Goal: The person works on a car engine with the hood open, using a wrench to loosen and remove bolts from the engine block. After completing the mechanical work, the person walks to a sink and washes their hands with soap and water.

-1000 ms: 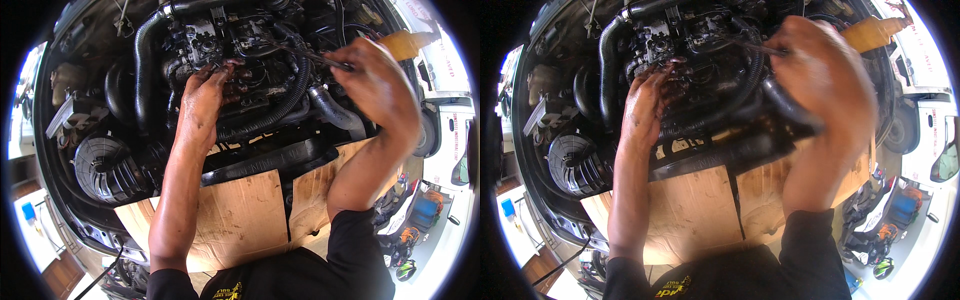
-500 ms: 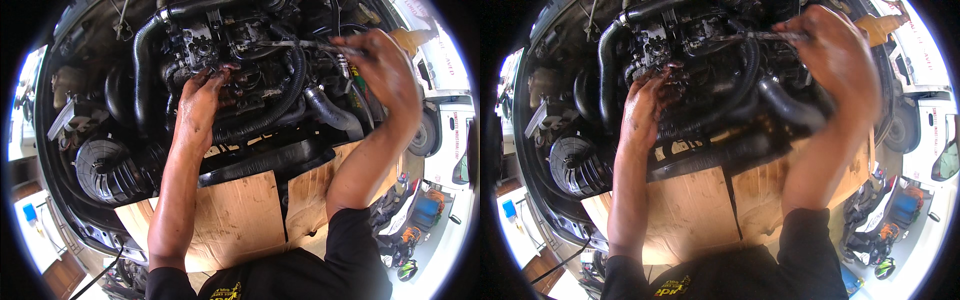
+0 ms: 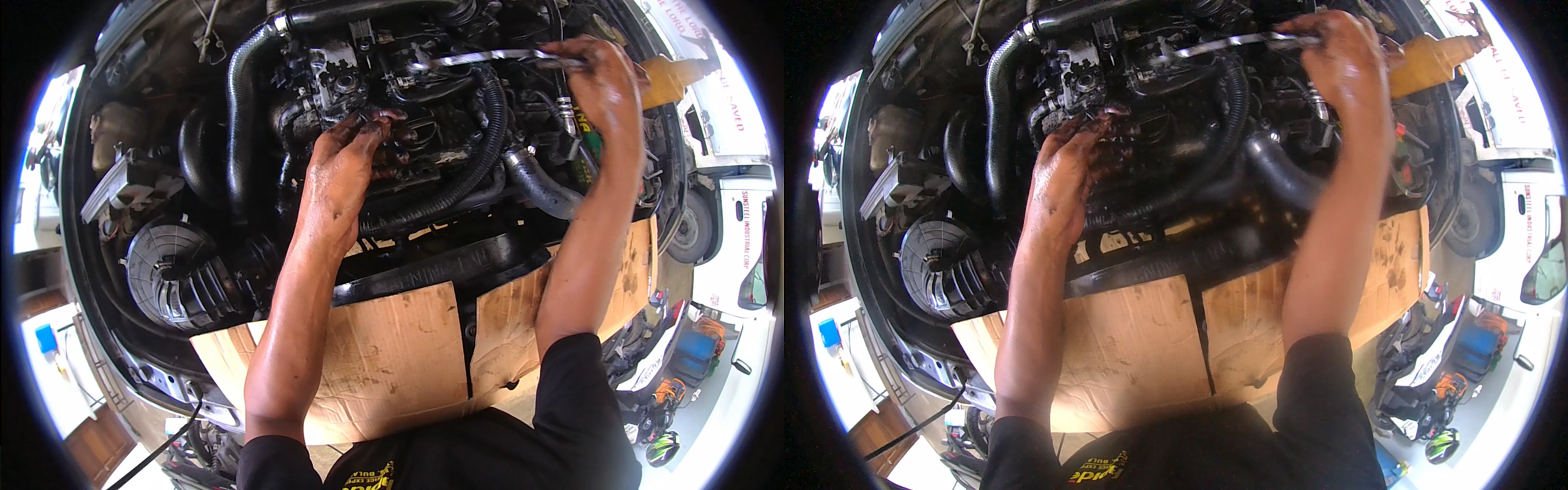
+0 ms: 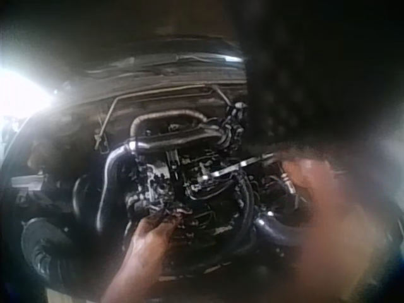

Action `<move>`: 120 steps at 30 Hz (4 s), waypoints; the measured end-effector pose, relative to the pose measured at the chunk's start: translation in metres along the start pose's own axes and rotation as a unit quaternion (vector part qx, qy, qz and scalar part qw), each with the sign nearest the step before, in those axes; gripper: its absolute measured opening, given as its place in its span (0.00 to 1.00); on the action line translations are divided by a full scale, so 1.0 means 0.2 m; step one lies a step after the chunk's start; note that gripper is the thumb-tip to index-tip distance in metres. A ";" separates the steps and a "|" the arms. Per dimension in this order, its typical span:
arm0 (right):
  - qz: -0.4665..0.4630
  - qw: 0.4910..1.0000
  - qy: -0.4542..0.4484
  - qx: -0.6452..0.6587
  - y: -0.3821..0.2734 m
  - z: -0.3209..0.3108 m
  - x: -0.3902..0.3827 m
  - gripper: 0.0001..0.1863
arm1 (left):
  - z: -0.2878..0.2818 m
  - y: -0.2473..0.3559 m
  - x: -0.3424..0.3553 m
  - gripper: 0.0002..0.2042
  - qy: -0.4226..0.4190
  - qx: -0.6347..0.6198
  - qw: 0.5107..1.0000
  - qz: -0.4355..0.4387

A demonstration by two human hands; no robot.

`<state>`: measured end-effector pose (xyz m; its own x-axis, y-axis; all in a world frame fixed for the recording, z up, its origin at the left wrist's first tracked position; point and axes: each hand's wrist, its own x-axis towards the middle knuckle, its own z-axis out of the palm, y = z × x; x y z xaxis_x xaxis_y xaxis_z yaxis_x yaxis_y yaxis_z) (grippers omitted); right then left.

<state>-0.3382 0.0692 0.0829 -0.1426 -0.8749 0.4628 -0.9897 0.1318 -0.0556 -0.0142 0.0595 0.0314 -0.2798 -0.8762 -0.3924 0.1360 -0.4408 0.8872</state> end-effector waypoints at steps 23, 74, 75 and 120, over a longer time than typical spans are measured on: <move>-0.052 0.998 0.018 0.006 -0.01 0.13 -0.03 0.16 | 0.02 -0.03 0.02 0.24 -0.009 0.026 1.000 0.002; 0.066 0.891 -0.349 0.284 -0.33 -0.25 -0.09 0.17 | 0.56 -0.39 0.38 0.16 0.054 0.522 0.726 0.444; 0.073 0.875 -0.360 0.316 -0.31 -0.27 -0.09 0.17 | 0.57 -0.39 0.37 0.16 0.054 0.509 0.740 0.436; 0.271 0.819 -0.173 0.475 -0.37 0.83 0.33 0.15 | -0.11 0.04 0.56 0.11 0.392 -0.144 0.797 0.437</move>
<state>-0.2774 -0.0759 -0.0287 -0.3972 -0.9090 -0.1261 -0.3198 0.2659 -0.9094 -0.0235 -0.0463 -0.0118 0.7053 -0.6760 0.2135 0.1973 0.4764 0.8568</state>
